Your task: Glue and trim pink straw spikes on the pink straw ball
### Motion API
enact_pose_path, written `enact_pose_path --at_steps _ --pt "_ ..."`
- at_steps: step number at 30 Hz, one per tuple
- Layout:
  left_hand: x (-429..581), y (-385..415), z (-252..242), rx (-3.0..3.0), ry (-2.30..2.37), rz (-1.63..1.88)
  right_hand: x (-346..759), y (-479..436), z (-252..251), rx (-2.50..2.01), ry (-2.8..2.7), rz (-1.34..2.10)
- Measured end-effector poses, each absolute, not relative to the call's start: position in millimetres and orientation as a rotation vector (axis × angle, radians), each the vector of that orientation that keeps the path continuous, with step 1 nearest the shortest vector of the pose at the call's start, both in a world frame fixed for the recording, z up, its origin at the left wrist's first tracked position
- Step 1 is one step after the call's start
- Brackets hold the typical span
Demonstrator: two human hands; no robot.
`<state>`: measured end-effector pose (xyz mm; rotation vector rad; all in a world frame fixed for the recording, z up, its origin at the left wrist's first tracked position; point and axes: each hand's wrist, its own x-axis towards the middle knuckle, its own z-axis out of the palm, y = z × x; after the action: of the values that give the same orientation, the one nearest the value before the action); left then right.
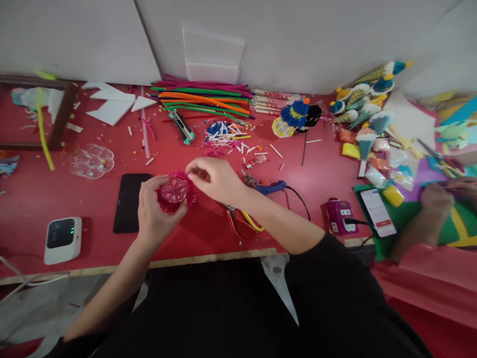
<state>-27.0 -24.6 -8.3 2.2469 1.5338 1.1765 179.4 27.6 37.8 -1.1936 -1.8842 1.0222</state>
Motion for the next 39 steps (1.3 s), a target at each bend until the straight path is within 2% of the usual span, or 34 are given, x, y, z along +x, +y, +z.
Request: enact_pose_path --at_steps 4,7,10,15,25,39 --pt "-24.8 -25.8 -9.1 2.234 1.541 1.167 173.9 -0.3 21.2 -1.107 -1.919 0.886" --pt "-25.2 -24.9 -8.4 2.25 1.53 1.176 163.3 -10.8 6.5 -1.225 -1.649 0.893" --pt "-29.0 -23.3 -7.5 2.281 1.495 1.163 152.2 -20.5 -3.8 -1.422 -1.128 1.141" --pt "-38.1 -23.6 -5.3 2.251 1.474 1.083 139.0 -39.6 -9.3 -1.38 -0.539 1.658" --pt "-41.0 -36.6 4.3 2.231 1.531 0.931 128.9 -52.2 -8.9 -1.338 -0.445 1.828" --pt "-45.4 -38.9 16.5 2.213 1.408 0.854 117.7 -54.4 -17.7 -1.314 -0.345 1.672"
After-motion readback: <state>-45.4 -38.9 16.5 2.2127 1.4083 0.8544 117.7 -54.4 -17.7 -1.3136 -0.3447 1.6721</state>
